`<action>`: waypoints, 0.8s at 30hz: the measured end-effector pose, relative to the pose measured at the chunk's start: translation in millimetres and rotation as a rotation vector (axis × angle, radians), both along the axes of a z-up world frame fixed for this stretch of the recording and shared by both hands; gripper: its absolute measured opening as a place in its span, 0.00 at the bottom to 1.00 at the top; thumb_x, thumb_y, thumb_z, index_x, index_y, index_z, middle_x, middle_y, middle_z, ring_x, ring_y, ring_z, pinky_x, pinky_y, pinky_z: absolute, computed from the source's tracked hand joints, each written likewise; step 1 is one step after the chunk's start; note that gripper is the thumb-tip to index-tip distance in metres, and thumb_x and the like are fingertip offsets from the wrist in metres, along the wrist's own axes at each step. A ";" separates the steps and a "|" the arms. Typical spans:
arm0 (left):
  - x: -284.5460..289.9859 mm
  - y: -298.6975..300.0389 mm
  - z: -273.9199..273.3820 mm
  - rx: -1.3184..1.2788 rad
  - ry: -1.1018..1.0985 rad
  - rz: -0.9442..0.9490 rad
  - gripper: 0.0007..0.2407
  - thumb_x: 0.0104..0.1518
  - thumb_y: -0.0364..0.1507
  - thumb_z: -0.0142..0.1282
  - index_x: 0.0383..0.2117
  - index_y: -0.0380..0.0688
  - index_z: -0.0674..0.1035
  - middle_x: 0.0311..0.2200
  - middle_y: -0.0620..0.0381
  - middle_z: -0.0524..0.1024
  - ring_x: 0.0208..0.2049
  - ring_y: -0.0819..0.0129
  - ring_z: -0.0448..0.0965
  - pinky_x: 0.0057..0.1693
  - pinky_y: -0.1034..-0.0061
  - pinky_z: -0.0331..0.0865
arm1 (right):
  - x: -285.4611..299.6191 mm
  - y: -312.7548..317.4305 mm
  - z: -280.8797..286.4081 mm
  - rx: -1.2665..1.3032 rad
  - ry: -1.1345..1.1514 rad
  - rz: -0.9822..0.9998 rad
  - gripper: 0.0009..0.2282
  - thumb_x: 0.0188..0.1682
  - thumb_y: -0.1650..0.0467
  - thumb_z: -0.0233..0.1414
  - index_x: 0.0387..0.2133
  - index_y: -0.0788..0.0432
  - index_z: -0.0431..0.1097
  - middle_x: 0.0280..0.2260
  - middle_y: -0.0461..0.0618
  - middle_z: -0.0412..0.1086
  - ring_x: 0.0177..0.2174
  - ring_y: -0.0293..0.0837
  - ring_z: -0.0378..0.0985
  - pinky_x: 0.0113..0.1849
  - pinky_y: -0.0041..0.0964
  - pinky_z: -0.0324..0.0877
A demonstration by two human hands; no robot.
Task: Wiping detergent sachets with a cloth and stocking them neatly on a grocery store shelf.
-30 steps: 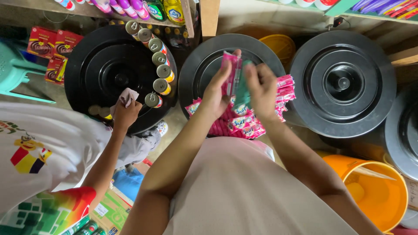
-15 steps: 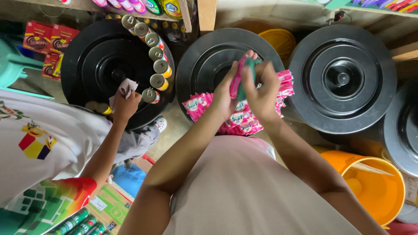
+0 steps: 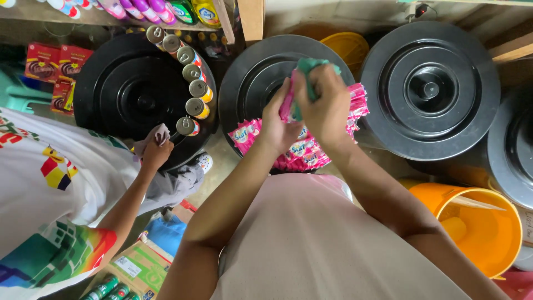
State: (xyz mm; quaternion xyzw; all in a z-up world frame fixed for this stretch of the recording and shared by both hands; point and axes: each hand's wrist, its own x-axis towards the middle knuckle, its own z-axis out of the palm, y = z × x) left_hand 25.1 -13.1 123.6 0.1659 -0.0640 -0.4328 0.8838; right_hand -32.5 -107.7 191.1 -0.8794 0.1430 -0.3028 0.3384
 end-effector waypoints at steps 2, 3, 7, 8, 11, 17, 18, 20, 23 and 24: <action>6.5 -2.9 12.0 0.038 0.127 -0.036 0.25 0.77 0.42 0.41 0.74 0.42 0.57 0.75 0.48 0.55 0.73 0.56 0.53 0.76 0.58 0.52 | -9.2 9.0 7.2 -0.086 -0.023 0.031 0.12 0.53 0.68 0.64 0.29 0.61 0.68 0.26 0.56 0.69 0.25 0.53 0.76 0.26 0.44 0.69; 7.6 -1.6 21.4 -0.028 0.093 -0.037 0.24 0.73 0.42 0.40 0.72 0.46 0.60 0.72 0.55 0.59 0.71 0.61 0.57 0.72 0.60 0.55 | -17.7 16.0 9.6 -0.184 -0.057 0.177 0.11 0.51 0.68 0.63 0.30 0.61 0.68 0.28 0.56 0.71 0.26 0.54 0.76 0.28 0.44 0.70; 3.3 -4.2 16.3 -0.032 0.044 0.021 0.23 0.70 0.41 0.39 0.70 0.50 0.62 0.71 0.60 0.60 0.70 0.65 0.60 0.71 0.66 0.57 | -12.1 0.9 2.7 -0.137 -0.048 0.244 0.11 0.49 0.68 0.65 0.29 0.62 0.71 0.27 0.58 0.71 0.24 0.52 0.77 0.26 0.44 0.70; -0.1 -3.7 16.9 -0.031 0.048 0.023 0.23 0.70 0.41 0.39 0.70 0.50 0.62 0.71 0.60 0.60 0.70 0.65 0.60 0.71 0.66 0.57 | -6.4 -5.8 2.4 -0.135 -0.045 0.246 0.11 0.49 0.68 0.65 0.29 0.62 0.71 0.27 0.58 0.71 0.24 0.52 0.77 0.26 0.44 0.70; -0.7 -4.2 20.6 -0.026 0.055 -0.020 0.25 0.74 0.42 0.40 0.74 0.46 0.58 0.73 0.52 0.53 0.73 0.60 0.55 0.75 0.64 0.54 | 1.2 -11.4 1.9 0.064 0.059 -0.020 0.14 0.57 0.68 0.64 0.29 0.63 0.68 0.24 0.55 0.69 0.24 0.53 0.72 0.30 0.45 0.69; 6.0 -4.4 34.1 0.070 -0.009 -0.003 0.24 0.68 0.42 0.37 0.70 0.53 0.61 0.72 0.65 0.57 0.70 0.70 0.59 0.69 0.65 0.55 | -21.3 2.9 3.6 -0.153 -0.057 0.329 0.11 0.48 0.69 0.65 0.29 0.63 0.70 0.27 0.56 0.71 0.25 0.52 0.75 0.27 0.43 0.69; 3.0 -7.3 25.0 0.034 -0.031 0.025 0.24 0.70 0.41 0.38 0.70 0.50 0.61 0.72 0.60 0.58 0.70 0.64 0.59 0.71 0.64 0.55 | -14.4 -5.4 1.2 -0.066 -0.029 0.239 0.12 0.48 0.69 0.65 0.27 0.63 0.69 0.25 0.56 0.70 0.23 0.52 0.74 0.27 0.43 0.69; -2.1 -8.4 10.5 0.003 -0.055 0.061 0.24 0.72 0.41 0.39 0.71 0.46 0.62 0.73 0.54 0.58 0.70 0.59 0.59 0.73 0.63 0.55 | -2.2 -15.0 4.1 0.027 -0.005 0.159 0.12 0.48 0.70 0.66 0.26 0.63 0.69 0.23 0.55 0.69 0.22 0.51 0.74 0.26 0.44 0.69; -1.8 -12.9 10.1 0.029 0.124 -0.009 0.25 0.76 0.41 0.38 0.74 0.44 0.56 0.76 0.51 0.53 0.74 0.60 0.53 0.76 0.63 0.52 | -0.3 -15.2 17.0 0.088 -0.031 0.038 0.13 0.53 0.69 0.65 0.27 0.64 0.69 0.25 0.56 0.69 0.23 0.55 0.71 0.29 0.46 0.68; 0.0 -13.7 19.6 -0.046 0.038 0.032 0.24 0.75 0.41 0.38 0.73 0.43 0.57 0.75 0.52 0.54 0.75 0.61 0.54 0.77 0.64 0.52 | -10.1 -6.9 17.5 -0.034 -0.064 0.161 0.10 0.52 0.69 0.64 0.30 0.63 0.71 0.28 0.57 0.71 0.25 0.55 0.74 0.29 0.45 0.69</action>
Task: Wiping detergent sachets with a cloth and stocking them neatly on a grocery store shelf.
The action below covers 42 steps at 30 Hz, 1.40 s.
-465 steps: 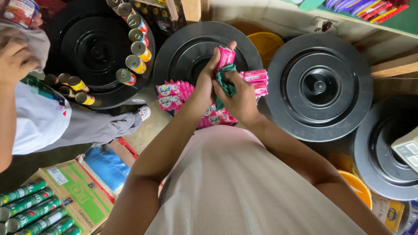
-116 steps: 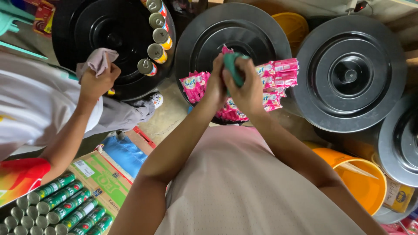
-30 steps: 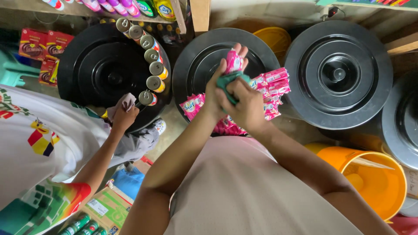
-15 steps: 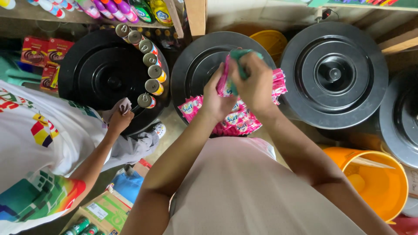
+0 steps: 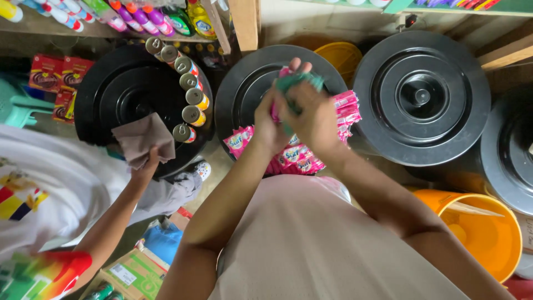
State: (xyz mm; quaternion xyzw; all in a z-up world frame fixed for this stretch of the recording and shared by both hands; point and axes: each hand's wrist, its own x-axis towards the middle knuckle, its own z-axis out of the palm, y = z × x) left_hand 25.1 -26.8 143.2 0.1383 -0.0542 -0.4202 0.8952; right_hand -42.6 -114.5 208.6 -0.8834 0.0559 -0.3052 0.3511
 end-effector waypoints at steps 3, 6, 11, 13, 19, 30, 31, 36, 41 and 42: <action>7.8 1.7 15.9 0.004 -0.067 -0.001 0.24 0.72 0.40 0.36 0.72 0.48 0.58 0.74 0.57 0.55 0.73 0.65 0.55 0.73 0.65 0.54 | -9.8 7.5 0.4 -0.092 -0.028 0.156 0.10 0.49 0.69 0.64 0.30 0.63 0.72 0.29 0.58 0.72 0.26 0.55 0.76 0.29 0.44 0.71; 5.9 1.9 5.5 0.037 -0.104 -0.018 0.24 0.72 0.41 0.36 0.72 0.48 0.58 0.74 0.57 0.55 0.73 0.64 0.55 0.73 0.64 0.53 | 4.2 -8.0 1.7 -0.013 0.043 0.098 0.10 0.50 0.69 0.64 0.28 0.63 0.72 0.28 0.56 0.72 0.25 0.54 0.76 0.29 0.45 0.71; 3.3 2.6 7.3 -0.071 -0.010 -0.066 0.25 0.76 0.41 0.37 0.76 0.45 0.55 0.77 0.51 0.54 0.74 0.61 0.55 0.77 0.63 0.53 | -0.3 -4.7 7.2 -0.026 0.061 0.044 0.08 0.54 0.69 0.62 0.33 0.61 0.74 0.29 0.55 0.73 0.26 0.52 0.78 0.29 0.44 0.71; 6.8 -0.5 7.9 -0.002 -0.051 -0.015 0.25 0.71 0.42 0.38 0.72 0.49 0.58 0.72 0.56 0.57 0.69 0.58 0.60 0.70 0.57 0.57 | -15.4 7.1 -0.5 -0.176 -0.064 0.213 0.10 0.47 0.68 0.63 0.28 0.61 0.71 0.29 0.58 0.73 0.27 0.56 0.77 0.29 0.46 0.71; -5.0 9.9 0.1 0.039 -0.084 -0.052 0.24 0.74 0.43 0.41 0.71 0.47 0.64 0.68 0.57 0.66 0.71 0.64 0.63 0.77 0.61 0.55 | 19.8 -36.5 -8.7 -0.015 0.053 0.026 0.14 0.54 0.67 0.64 0.26 0.65 0.70 0.23 0.56 0.67 0.20 0.46 0.67 0.26 0.39 0.63; 19.5 28.4 -51.7 0.070 0.102 -0.059 0.21 0.63 0.37 0.49 0.61 0.48 0.69 0.60 0.52 0.72 0.60 0.62 0.74 0.64 0.56 0.67 | -22.4 -103.0 -66.5 0.242 0.080 -0.194 0.13 0.59 0.70 0.61 0.27 0.65 0.70 0.23 0.51 0.64 0.23 0.37 0.63 0.27 0.35 0.60; 21.0 32.6 -72.5 0.175 0.124 0.044 0.22 0.60 0.31 0.51 0.63 0.50 0.69 0.61 0.55 0.72 0.58 0.66 0.75 0.63 0.59 0.69 | -30.6 -99.0 -66.8 0.021 0.064 -0.194 0.13 0.54 0.70 0.63 0.26 0.66 0.69 0.22 0.54 0.65 0.21 0.42 0.66 0.26 0.37 0.62; 19.2 39.1 -96.9 0.126 0.103 0.138 0.25 0.60 0.24 0.53 0.67 0.50 0.71 0.55 0.59 0.73 0.43 0.69 0.75 0.53 0.64 0.71 | -52.7 -77.8 -212.0 -0.489 0.345 0.041 0.10 0.48 0.68 0.62 0.36 0.61 0.73 0.37 0.56 0.72 0.36 0.54 0.75 0.33 0.44 0.74; 16.2 26.2 -92.7 0.372 0.135 0.161 0.22 0.59 0.22 0.54 0.62 0.46 0.71 0.56 0.59 0.76 0.42 0.70 0.76 0.48 0.71 0.73 | -66.4 -71.4 -218.2 -0.358 0.560 0.217 0.17 0.42 0.66 0.62 0.43 0.62 0.74 0.46 0.61 0.67 0.47 0.62 0.68 0.44 0.61 0.68; 16.8 24.9 -87.1 0.505 0.118 0.151 0.22 0.58 0.22 0.55 0.61 0.47 0.70 0.53 0.58 0.75 0.43 0.70 0.78 0.49 0.72 0.75 | -64.1 -79.2 -215.1 -0.244 0.575 0.164 0.13 0.45 0.68 0.60 0.41 0.60 0.74 0.45 0.57 0.69 0.47 0.59 0.69 0.47 0.58 0.69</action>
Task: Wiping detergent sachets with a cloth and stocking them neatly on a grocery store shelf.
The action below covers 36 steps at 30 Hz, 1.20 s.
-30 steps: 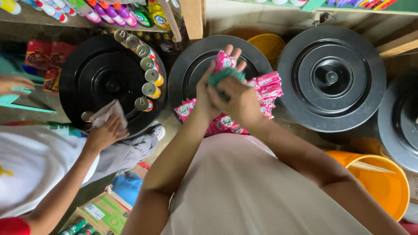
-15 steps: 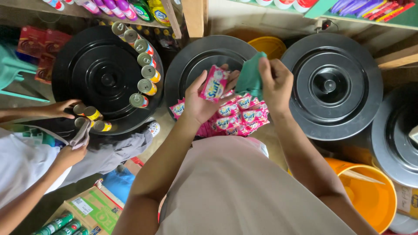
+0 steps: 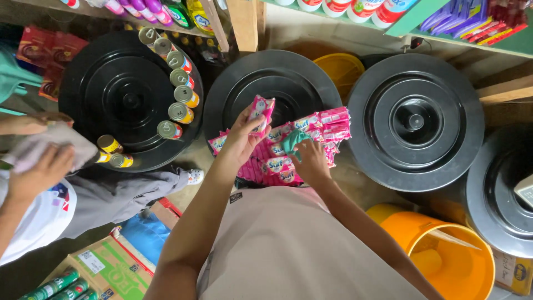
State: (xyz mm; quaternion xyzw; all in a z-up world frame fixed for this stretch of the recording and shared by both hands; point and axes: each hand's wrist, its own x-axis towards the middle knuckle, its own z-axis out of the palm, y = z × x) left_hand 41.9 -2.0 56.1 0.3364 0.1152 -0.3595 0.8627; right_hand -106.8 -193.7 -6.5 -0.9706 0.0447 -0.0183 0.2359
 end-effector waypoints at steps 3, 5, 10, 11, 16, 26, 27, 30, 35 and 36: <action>1.5 -2.1 5.5 0.147 -0.073 -0.039 0.23 0.56 0.22 0.60 0.59 0.43 0.69 0.49 0.56 0.76 0.45 0.68 0.80 0.52 0.71 0.78 | 5.3 -21.3 25.7 0.153 -0.070 -0.102 0.07 0.50 0.70 0.58 0.39 0.58 0.74 0.46 0.54 0.72 0.49 0.55 0.72 0.50 0.53 0.70; 5.1 -4.2 8.5 0.159 -0.145 -0.041 0.23 0.56 0.23 0.62 0.58 0.38 0.69 0.48 0.55 0.77 0.46 0.67 0.81 0.53 0.70 0.79 | 19.4 -31.3 60.7 0.213 -0.156 -0.101 0.06 0.51 0.71 0.57 0.40 0.58 0.75 0.47 0.53 0.73 0.50 0.55 0.73 0.50 0.52 0.71; 16.0 -20.4 49.5 0.361 -0.589 -0.126 0.20 0.55 0.27 0.66 0.54 0.37 0.76 0.45 0.58 0.80 0.44 0.73 0.82 0.52 0.76 0.79 | 53.6 -33.2 170.7 0.536 -0.278 -0.030 0.17 0.54 0.73 0.59 0.54 0.64 0.66 0.51 0.55 0.70 0.44 0.47 0.78 0.44 0.38 0.76; 16.4 -22.8 51.8 0.357 -0.592 -0.129 0.20 0.55 0.27 0.66 0.54 0.37 0.76 0.45 0.58 0.80 0.44 0.73 0.82 0.52 0.76 0.79 | 53.7 -31.1 179.4 0.533 -0.282 -0.034 0.17 0.54 0.73 0.59 0.54 0.64 0.66 0.51 0.55 0.70 0.44 0.47 0.78 0.44 0.38 0.76; 28.0 -45.5 75.1 0.352 -0.882 -0.123 0.15 0.58 0.29 0.68 0.48 0.36 0.80 0.41 0.55 0.82 0.39 0.76 0.83 0.45 0.80 0.80 | 69.0 -36.3 216.0 0.485 -0.265 0.104 0.19 0.48 0.72 0.63 0.53 0.63 0.70 0.53 0.55 0.71 0.37 0.43 0.80 0.39 0.35 0.76; 86.0 -96.7 189.8 0.166 -1.185 0.030 0.19 0.57 0.31 0.64 0.54 0.40 0.76 0.48 0.54 0.80 0.50 0.67 0.80 0.56 0.71 0.74 | 130.7 -68.2 288.4 0.514 -0.686 -0.084 0.13 0.44 0.76 0.64 0.42 0.62 0.75 0.37 0.51 0.76 0.36 0.40 0.80 0.38 0.33 0.77; 94.5 -101.3 199.6 0.242 -1.241 0.166 0.18 0.61 0.32 0.59 0.56 0.42 0.75 0.51 0.56 0.78 0.52 0.67 0.79 0.57 0.71 0.73 | 132.2 -71.8 299.2 0.608 -0.765 -0.070 0.13 0.45 0.77 0.62 0.43 0.63 0.73 0.40 0.51 0.76 0.39 0.39 0.81 0.38 0.32 0.78; 113.0 -119.0 230.3 0.339 -1.264 0.458 0.15 0.67 0.31 0.52 0.57 0.43 0.75 0.55 0.54 0.77 0.56 0.64 0.77 0.58 0.68 0.71 | 149.6 -81.9 344.8 0.661 -0.887 -0.080 0.13 0.45 0.78 0.61 0.43 0.65 0.71 0.40 0.52 0.77 0.39 0.39 0.82 0.37 0.31 0.77; 114.8 -131.2 283.5 0.704 -1.564 0.798 0.14 0.65 0.26 0.53 0.57 0.46 0.73 0.59 0.51 0.71 0.63 0.53 0.69 0.67 0.59 0.64 | 179.7 -88.5 406.5 0.618 -0.899 -0.122 0.14 0.47 0.77 0.63 0.44 0.64 0.68 0.35 0.54 0.78 0.34 0.38 0.82 0.32 0.31 0.74; 122.3 -134.5 290.2 0.786 -1.598 0.825 0.15 0.64 0.25 0.52 0.57 0.48 0.74 0.60 0.51 0.68 0.65 0.51 0.67 0.68 0.56 0.62 | 189.9 -91.0 417.4 0.585 -0.914 -0.092 0.14 0.48 0.77 0.62 0.44 0.64 0.67 0.37 0.54 0.77 0.34 0.37 0.82 0.32 0.31 0.74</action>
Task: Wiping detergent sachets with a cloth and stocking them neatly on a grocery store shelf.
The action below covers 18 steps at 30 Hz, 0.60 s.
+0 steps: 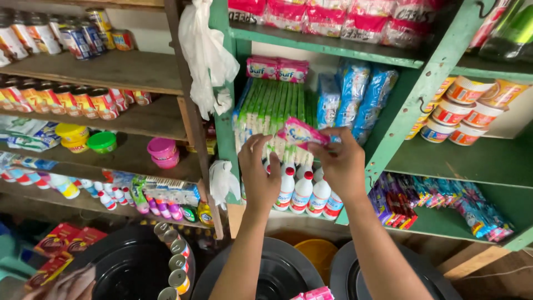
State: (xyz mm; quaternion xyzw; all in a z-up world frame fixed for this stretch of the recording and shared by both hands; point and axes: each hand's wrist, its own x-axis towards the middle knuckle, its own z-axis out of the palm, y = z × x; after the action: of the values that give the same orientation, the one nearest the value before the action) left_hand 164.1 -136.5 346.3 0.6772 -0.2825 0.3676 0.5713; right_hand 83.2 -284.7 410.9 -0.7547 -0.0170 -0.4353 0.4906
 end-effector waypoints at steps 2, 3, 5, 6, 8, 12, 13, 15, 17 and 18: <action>5.5 -2.4 7.9 0.050 -0.011 0.059 0.16 0.62 0.24 0.52 0.56 0.50 0.74 0.62 0.51 0.66 0.66 0.49 0.64 0.68 0.53 0.59 | 12.7 -0.6 14.1 -0.039 0.002 0.000 0.14 0.48 0.77 0.62 0.45 0.64 0.67 0.39 0.54 0.77 0.35 0.37 0.81 0.32 0.31 0.74; 9.1 -3.6 14.1 0.094 -0.067 0.145 0.18 0.61 0.25 0.52 0.59 0.51 0.73 0.64 0.52 0.64 0.68 0.48 0.61 0.69 0.50 0.56 | 20.0 -0.6 21.9 -0.120 0.002 -0.024 0.15 0.47 0.76 0.63 0.45 0.63 0.67 0.40 0.53 0.76 0.34 0.38 0.81 0.32 0.32 0.74; 20.0 -9.7 17.5 0.131 -0.131 0.231 0.20 0.61 0.26 0.52 0.61 0.53 0.72 0.67 0.52 0.62 0.70 0.47 0.59 0.69 0.47 0.53 | 45.3 -6.8 33.7 -0.207 -0.006 -0.048 0.16 0.46 0.76 0.63 0.46 0.63 0.68 0.41 0.52 0.75 0.34 0.39 0.81 0.32 0.33 0.74; 27.4 -14.8 14.9 0.163 -0.149 0.235 0.21 0.62 0.29 0.53 0.63 0.52 0.70 0.69 0.50 0.59 0.71 0.45 0.56 0.70 0.46 0.51 | 63.2 -13.0 38.3 -0.286 -0.024 -0.054 0.16 0.46 0.75 0.63 0.46 0.62 0.70 0.41 0.53 0.76 0.34 0.41 0.81 0.34 0.34 0.75; 36.6 -21.0 7.0 0.199 -0.160 0.239 0.22 0.63 0.33 0.53 0.65 0.52 0.69 0.70 0.47 0.56 0.72 0.44 0.53 0.70 0.44 0.49 | 104.3 -28.6 39.6 -0.363 -0.035 -0.058 0.16 0.45 0.74 0.64 0.46 0.62 0.72 0.41 0.53 0.77 0.35 0.42 0.82 0.36 0.35 0.76; 45.8 -29.9 -4.6 0.239 -0.145 0.274 0.25 0.63 0.42 0.57 0.65 0.52 0.69 0.70 0.48 0.56 0.73 0.45 0.51 0.70 0.44 0.47 | 179.8 -49.5 47.3 -0.466 0.025 -0.130 0.15 0.42 0.70 0.67 0.41 0.59 0.76 0.39 0.56 0.78 0.37 0.48 0.83 0.40 0.40 0.76; 49.1 -31.2 -5.0 0.234 -0.139 0.293 0.25 0.61 0.43 0.58 0.64 0.52 0.70 0.70 0.49 0.57 0.72 0.46 0.52 0.69 0.44 0.47 | 195.8 -47.8 55.7 -0.464 0.102 -0.169 0.15 0.40 0.69 0.68 0.40 0.58 0.77 0.38 0.57 0.78 0.36 0.50 0.83 0.40 0.42 0.76; 54.7 -31.5 -4.4 0.220 -0.160 0.305 0.24 0.61 0.43 0.58 0.63 0.52 0.70 0.69 0.50 0.58 0.72 0.47 0.54 0.69 0.45 0.48 | 236.8 -54.6 63.2 -0.508 0.138 -0.194 0.15 0.39 0.69 0.68 0.40 0.57 0.76 0.40 0.58 0.76 0.38 0.53 0.81 0.42 0.44 0.75; 54.3 -28.7 -7.1 0.210 -0.168 0.308 0.24 0.61 0.44 0.58 0.62 0.53 0.71 0.69 0.51 0.59 0.71 0.48 0.55 0.69 0.46 0.49 | 270.1 -57.5 60.6 -0.552 0.190 -0.224 0.15 0.38 0.69 0.68 0.39 0.56 0.76 0.41 0.60 0.74 0.40 0.56 0.80 0.43 0.46 0.74; 53.3 -25.8 -6.7 0.217 -0.164 0.302 0.23 0.60 0.44 0.59 0.61 0.53 0.72 0.68 0.52 0.60 0.70 0.49 0.56 0.68 0.46 0.49 | 284.5 -57.3 58.2 -0.616 0.172 -0.235 0.14 0.38 0.70 0.68 0.37 0.56 0.75 0.43 0.61 0.71 0.42 0.58 0.78 0.44 0.48 0.73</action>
State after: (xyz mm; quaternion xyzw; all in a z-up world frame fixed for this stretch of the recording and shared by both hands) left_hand 217.5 -162.3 339.6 0.7373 -0.2613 0.4702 0.4087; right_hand 367.6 -342.1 469.1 -0.8983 -0.0193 -0.3977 0.1857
